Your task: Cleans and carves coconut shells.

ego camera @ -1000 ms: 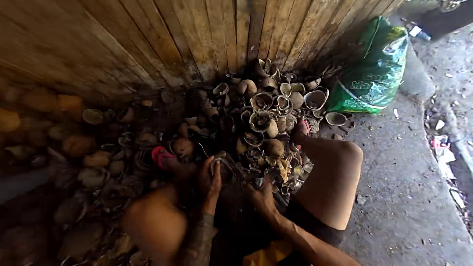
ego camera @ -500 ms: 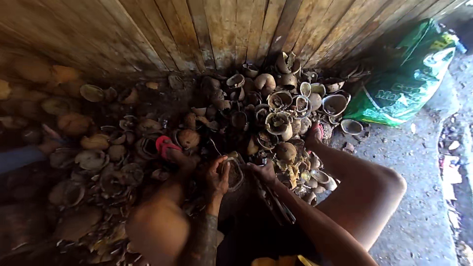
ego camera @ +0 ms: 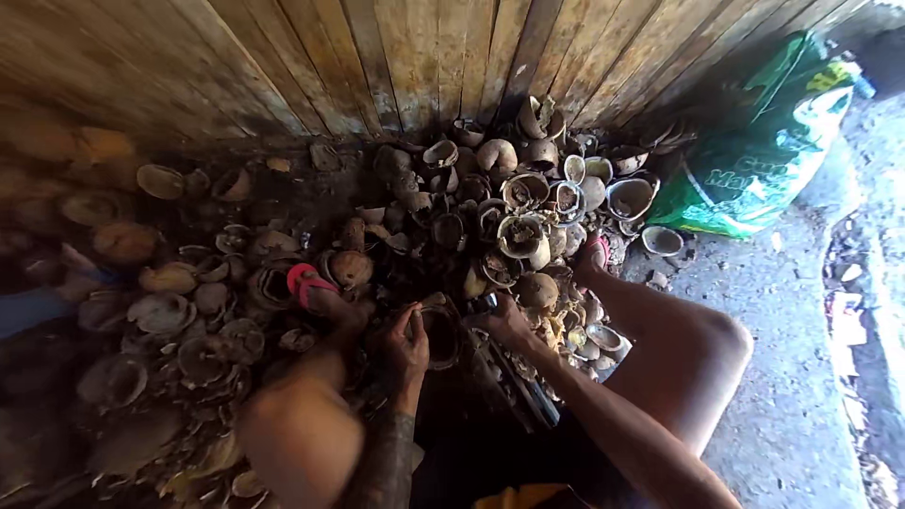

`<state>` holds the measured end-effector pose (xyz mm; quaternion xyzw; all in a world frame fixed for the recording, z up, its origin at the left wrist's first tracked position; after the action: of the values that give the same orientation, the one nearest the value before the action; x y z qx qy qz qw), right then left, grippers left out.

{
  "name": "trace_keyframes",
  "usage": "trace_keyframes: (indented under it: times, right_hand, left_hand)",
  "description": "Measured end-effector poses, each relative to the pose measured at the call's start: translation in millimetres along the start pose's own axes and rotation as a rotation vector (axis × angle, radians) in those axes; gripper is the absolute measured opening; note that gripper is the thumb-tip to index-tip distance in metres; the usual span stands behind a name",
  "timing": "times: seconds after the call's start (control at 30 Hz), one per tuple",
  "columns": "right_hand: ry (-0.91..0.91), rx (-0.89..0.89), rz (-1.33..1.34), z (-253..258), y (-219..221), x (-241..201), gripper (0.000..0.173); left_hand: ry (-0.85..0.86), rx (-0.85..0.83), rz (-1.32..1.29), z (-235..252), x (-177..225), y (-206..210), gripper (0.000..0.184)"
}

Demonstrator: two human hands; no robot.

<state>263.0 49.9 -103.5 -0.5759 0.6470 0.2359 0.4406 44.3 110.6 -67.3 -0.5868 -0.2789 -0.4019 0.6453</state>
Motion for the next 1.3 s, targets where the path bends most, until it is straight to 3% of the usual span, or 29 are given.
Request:
trace_keyframes:
  times: [0.13, 0.23, 0.33, 0.43, 0.5, 0.6, 0.7, 0.77, 0.9, 0.97, 1.07, 1.2, 1.3]
  right_hand:
    - [-0.053, 0.356, 0.233, -91.7, 6.6, -6.1, 0.030]
    - [-0.079, 0.467, 0.254, -92.8, 11.8, -4.2, 0.025]
    - [-0.288, 0.249, 0.179, -34.7, -3.1, 6.3, 0.033]
    - [-0.463, 0.092, 0.054, 9.9, -11.2, -10.0, 0.038]
    - [-0.380, 0.100, 0.037, -1.4, -10.3, -10.7, 0.039]
    - [-0.123, 0.225, 0.202, -60.5, 4.6, -0.1, 0.030]
    - [0.072, 0.372, 0.381, -96.2, 21.5, 14.1, 0.024]
    - [0.020, 0.386, 0.298, -77.6, 13.0, 6.0, 0.025]
    - [-0.021, 0.079, 0.069, -22.0, -9.6, -24.8, 0.031]
    - [-0.030, 0.015, -0.030, -8.3, -10.2, -31.6, 0.034]
    - [-0.092, 0.135, -0.007, -39.2, -5.1, -17.7, 0.043]
    - [-0.029, 0.372, 0.328, -102.5, 17.4, 18.6, 0.024]
    - [0.037, 0.462, 0.379, -100.0, 18.5, 22.6, 0.027]
  left_hand:
    - [-0.140, -0.017, 0.140, 1.7, 8.9, -0.1, 0.026]
    - [-0.111, 0.011, 0.113, 3.3, 7.4, 0.9, 0.025]
    - [-0.074, 0.015, 0.092, 0.3, -0.3, -0.1, 0.026]
    - [-0.073, 0.004, 0.068, 4.2, -3.3, 1.3, 0.026]
    - [-0.122, -0.034, -0.014, 1.8, -6.7, -2.3, 0.026]
    - [-0.212, -0.071, -0.174, 0.7, -5.6, -13.2, 0.035]
    - [-0.076, -0.143, -0.070, -6.3, -0.6, -3.8, 0.049]
    - [-0.001, -0.087, -0.033, 0.5, -0.8, -0.9, 0.044]
    - [-0.085, -0.139, 0.019, 0.0, 0.5, 2.4, 0.040]
    - [-0.112, -0.120, 0.055, -1.3, 2.9, 1.2, 0.038]
    - [-0.053, -0.070, 0.074, -3.3, 4.4, -2.8, 0.034]
    - [-0.043, -0.143, 0.032, 2.4, 10.4, 0.6, 0.039]
    - [-0.082, -0.227, -0.010, 11.5, 10.1, 4.4, 0.039]
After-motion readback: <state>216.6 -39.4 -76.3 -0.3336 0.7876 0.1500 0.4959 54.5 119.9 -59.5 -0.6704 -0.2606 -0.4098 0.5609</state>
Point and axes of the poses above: each hand's wrist, its own z-axis towards the middle knuckle, its own y-axis out of the palm, x = y × z, the point moved 8 cm from there along z, towards the middle knuckle, and after that the axes turned 3 degrees about z, right-handed, at the moved point
